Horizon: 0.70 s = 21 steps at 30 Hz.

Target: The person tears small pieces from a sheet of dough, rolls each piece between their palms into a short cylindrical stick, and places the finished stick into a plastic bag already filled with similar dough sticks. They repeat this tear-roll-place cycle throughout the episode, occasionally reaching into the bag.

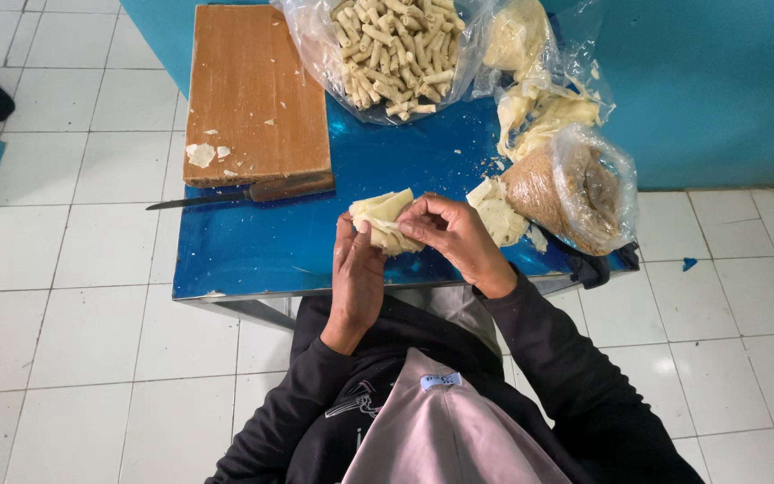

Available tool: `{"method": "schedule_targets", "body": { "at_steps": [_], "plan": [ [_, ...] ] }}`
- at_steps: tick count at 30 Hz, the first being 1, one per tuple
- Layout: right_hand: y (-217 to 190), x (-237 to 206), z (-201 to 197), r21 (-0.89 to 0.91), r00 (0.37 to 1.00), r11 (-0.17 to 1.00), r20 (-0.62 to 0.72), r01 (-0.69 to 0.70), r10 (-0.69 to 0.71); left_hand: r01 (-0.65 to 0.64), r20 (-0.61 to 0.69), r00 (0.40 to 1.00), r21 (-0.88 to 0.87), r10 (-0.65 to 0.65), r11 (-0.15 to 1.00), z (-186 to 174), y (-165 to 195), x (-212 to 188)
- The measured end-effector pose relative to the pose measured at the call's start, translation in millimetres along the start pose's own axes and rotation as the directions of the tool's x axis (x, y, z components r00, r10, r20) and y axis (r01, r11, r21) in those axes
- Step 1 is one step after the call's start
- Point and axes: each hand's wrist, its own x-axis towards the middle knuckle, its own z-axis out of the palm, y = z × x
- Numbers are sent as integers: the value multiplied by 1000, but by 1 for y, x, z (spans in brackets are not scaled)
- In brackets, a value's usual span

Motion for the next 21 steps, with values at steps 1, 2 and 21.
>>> {"method": "schedule_targets", "body": {
  "at_steps": [1, 2, 21],
  "plan": [
    [1, 0, -1, 10, 1000, 1000, 3, -5, 5, 5, -2, 1000, -3, -5, 1000, 1, 0, 0],
    [2, -1, -1, 21, 1000, 1000, 5, -11, 10, -15, -4, 1000, 83, 16, 996, 2, 0, 0],
    [18, -12, 3, 266, 998, 963, -33, -35, 45, -73, 26, 997, 330, 68, 941, 0, -2, -2]
  ]
}}
